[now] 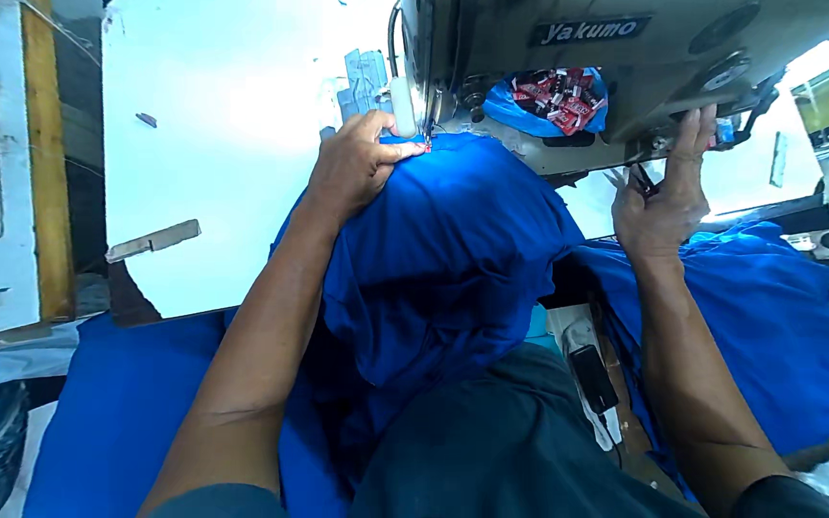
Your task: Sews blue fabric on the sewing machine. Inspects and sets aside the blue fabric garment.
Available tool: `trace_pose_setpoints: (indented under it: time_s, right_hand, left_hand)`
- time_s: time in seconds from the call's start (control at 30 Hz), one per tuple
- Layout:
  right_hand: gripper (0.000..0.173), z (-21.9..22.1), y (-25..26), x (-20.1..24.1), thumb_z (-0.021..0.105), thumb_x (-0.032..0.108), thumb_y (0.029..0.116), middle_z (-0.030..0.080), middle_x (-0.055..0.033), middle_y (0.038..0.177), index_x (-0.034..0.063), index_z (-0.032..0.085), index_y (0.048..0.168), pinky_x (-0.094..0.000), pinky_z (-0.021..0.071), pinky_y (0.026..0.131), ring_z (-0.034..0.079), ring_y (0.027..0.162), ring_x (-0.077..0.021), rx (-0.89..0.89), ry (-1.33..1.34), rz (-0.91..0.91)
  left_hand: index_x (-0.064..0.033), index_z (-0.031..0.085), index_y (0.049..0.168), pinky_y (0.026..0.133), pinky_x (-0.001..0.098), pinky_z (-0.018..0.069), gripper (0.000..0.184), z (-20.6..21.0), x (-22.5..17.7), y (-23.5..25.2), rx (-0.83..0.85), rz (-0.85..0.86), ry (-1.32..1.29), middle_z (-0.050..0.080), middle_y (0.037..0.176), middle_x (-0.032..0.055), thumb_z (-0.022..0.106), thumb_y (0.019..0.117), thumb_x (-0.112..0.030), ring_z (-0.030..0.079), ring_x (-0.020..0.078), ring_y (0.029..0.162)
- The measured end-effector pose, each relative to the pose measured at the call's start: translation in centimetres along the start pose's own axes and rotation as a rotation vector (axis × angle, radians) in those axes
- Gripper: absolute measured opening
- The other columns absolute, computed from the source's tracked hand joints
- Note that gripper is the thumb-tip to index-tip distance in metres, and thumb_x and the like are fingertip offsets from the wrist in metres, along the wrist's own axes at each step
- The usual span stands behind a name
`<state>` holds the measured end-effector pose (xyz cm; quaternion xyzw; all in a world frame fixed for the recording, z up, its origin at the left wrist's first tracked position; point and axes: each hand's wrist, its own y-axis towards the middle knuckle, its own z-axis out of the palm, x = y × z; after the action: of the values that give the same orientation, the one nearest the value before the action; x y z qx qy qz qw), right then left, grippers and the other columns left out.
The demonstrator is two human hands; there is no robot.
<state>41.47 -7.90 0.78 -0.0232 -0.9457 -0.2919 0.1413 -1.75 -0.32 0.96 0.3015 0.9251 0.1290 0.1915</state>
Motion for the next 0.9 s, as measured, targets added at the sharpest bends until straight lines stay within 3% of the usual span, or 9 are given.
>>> trace_pose_setpoints:
  time_s: [0.17,0.37,0.5,0.6,0.9]
  right_hand:
    - [0.075,0.51,0.35,-0.6,0.063,0.014,0.097,0.031,-0.0182,0.168,0.0112,0.029,0.164,-0.0561,0.0574,0.072,0.068,0.111,-0.0414,-0.004,0.004,-0.005]
    - [0.073,0.6,0.27,-0.8,0.063,0.013,0.0974,0.033,-0.0199,0.166,0.0096,0.032,0.163,-0.0548,0.0581,0.076,0.067,0.116,-0.0407,-0.024,0.023,-0.024]
    - [0.073,0.41,-0.04,-0.61,0.064,0.014,0.096,0.034,-0.0208,0.165,0.008,0.034,0.162,-0.0556,0.0575,0.072,0.068,0.11,-0.0422,-0.022,0.017,-0.008]
    - [0.073,0.19,0.15,-0.36,0.063,0.015,0.0975,0.033,-0.0187,0.166,0.0083,0.031,0.163,-0.057,0.0578,0.079,0.066,0.118,-0.0413,-0.003,0.021,0.0]
    - [0.072,0.39,0.19,-0.38,0.063,0.014,0.0972,0.034,-0.0192,0.166,0.0077,0.033,0.163,-0.0567,0.0576,0.077,0.067,0.116,-0.0412,-0.02,0.012,0.002]
  left_hand:
    - [-0.0352,0.072,0.129,0.089,0.0487,0.0514,0.042,-0.1,0.05,0.13,0.005,-0.005,0.011,0.061,0.138,0.0077,0.047,0.1022,-0.014,0.06,0.0302,0.119]
    - [-0.0369,0.071,0.13,0.089,0.0485,0.0516,0.045,-0.08,0.01,0.16,0.009,-0.01,0.014,0.061,0.136,0.0072,0.046,0.1017,-0.014,0.059,0.0293,0.12]
    - [-0.0354,0.072,0.129,0.09,0.0479,0.0514,0.044,-0.05,-0.1,0.11,0.008,-0.012,0.022,0.062,0.134,0.0071,0.046,0.1016,-0.013,0.06,0.0292,0.119]
    - [-0.0362,0.071,0.13,0.09,0.0491,0.0516,0.045,-0.13,-0.1,0.1,0.002,-0.013,0.008,0.062,0.135,0.007,0.047,0.1014,-0.013,0.06,0.0296,0.12]
    - [-0.0363,0.071,0.131,0.091,0.0499,0.0514,0.045,-0.08,0.11,0.14,0.003,-0.006,0.014,0.061,0.137,0.0077,0.046,0.1009,-0.013,0.059,0.0295,0.123]
